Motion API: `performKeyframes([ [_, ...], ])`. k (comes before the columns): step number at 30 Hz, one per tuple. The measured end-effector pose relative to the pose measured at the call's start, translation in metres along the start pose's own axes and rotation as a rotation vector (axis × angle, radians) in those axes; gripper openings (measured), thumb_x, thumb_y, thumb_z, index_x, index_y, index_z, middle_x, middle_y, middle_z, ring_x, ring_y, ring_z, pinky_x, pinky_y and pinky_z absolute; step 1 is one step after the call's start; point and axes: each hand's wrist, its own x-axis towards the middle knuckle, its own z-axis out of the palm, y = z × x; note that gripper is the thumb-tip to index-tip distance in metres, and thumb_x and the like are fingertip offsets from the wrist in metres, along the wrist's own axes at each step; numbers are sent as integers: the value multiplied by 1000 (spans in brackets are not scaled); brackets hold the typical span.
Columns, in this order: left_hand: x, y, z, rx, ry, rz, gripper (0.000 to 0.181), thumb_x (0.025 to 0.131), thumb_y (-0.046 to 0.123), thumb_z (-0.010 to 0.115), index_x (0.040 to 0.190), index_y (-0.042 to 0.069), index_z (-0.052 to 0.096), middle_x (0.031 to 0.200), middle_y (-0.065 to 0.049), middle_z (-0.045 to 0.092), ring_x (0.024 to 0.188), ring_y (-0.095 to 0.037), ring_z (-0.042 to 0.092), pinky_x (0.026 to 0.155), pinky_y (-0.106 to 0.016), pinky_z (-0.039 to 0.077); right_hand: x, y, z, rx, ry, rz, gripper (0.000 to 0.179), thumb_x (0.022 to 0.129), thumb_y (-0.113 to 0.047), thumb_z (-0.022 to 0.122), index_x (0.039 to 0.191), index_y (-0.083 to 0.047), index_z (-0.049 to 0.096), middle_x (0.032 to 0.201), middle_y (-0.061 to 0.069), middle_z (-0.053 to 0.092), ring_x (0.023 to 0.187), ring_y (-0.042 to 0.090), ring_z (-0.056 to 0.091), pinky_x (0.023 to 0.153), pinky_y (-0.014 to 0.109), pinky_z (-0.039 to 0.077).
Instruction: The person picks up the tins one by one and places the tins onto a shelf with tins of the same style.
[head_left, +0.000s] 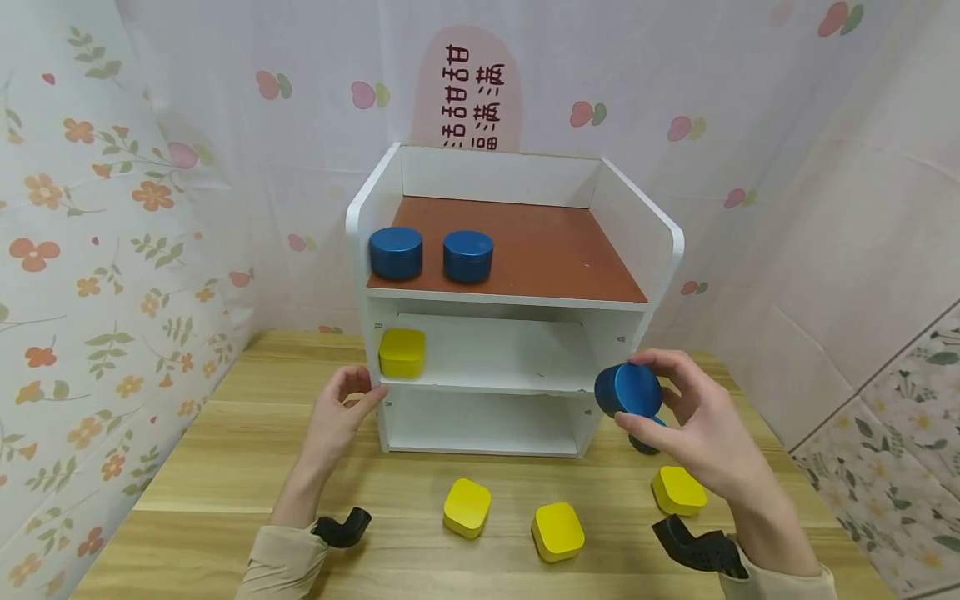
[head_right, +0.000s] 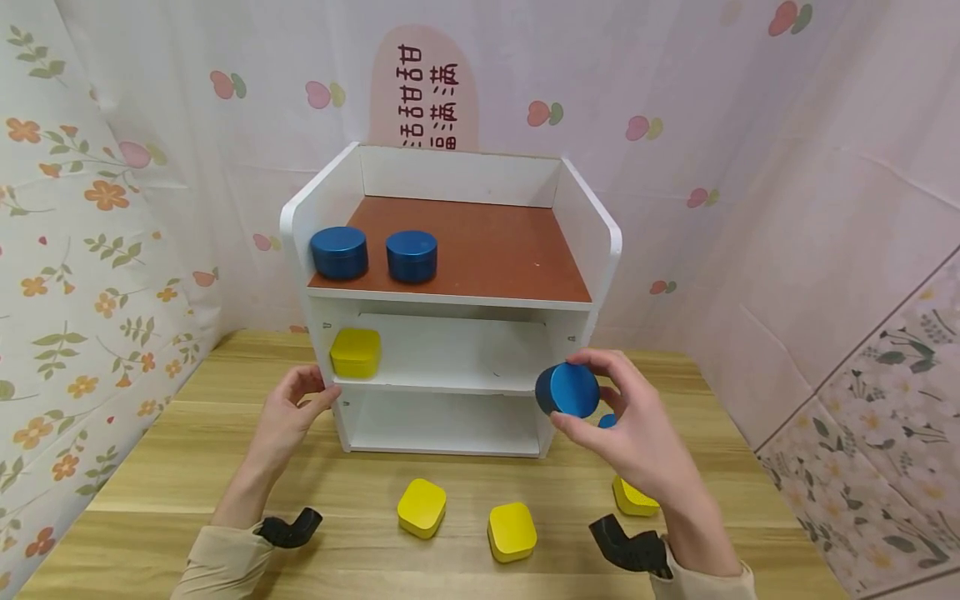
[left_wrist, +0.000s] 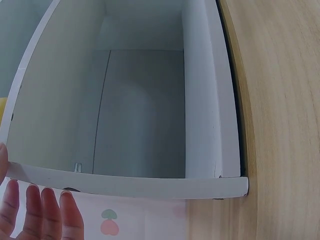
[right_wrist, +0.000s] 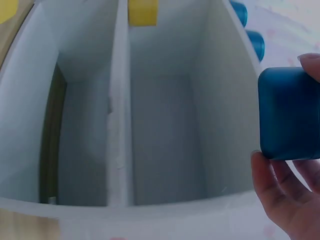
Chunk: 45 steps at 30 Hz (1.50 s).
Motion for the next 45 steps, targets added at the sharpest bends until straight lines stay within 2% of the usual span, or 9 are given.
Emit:
performKeyframes([
  [6,0,-1,-1,-1,0,2,40,91,24,72,116,1,52,113,-11,53,106,-21,49,85,-22,44,30,-21,-1,29,-55,-92,63,74,16,76,129,0,52,126,11,52,113,20,52,98,21,42],
  [14,0,0,0,-10,-1,9,39,91,22,72,116,1,52,113,-12,53,106,-21,49,85,-23,44,66,-44,1,-75,-118,-121,58,78,3,79,129,-8,55,126,1,54,113,19,51,96,23,44],
  [24,0,1,0,-10,-2,21,39,92,23,71,116,0,52,112,-11,53,106,-20,49,85,-22,44,111,-54,-4,-57,-185,-52,52,84,-6,76,131,-7,54,127,6,54,109,29,57,94,24,46],
  [30,0,1,-1,-15,-2,22,38,91,23,72,116,1,53,111,-12,53,105,-21,50,84,-23,45,133,-55,0,-55,-227,18,51,86,-9,76,132,-9,54,131,5,52,109,32,59,92,36,50],
  [36,0,0,-1,-7,-2,19,38,91,24,72,116,1,53,112,-11,54,105,-21,50,84,-23,45,144,-53,9,-93,-253,36,51,87,-14,75,133,-10,54,132,7,49,106,33,57,92,46,48],
  [45,0,0,-1,-3,-4,20,39,92,24,71,116,1,52,112,-11,53,105,-21,50,85,-22,44,159,-50,10,-144,-237,102,50,88,-20,74,134,-13,55,132,7,50,108,33,58,93,47,48],
])
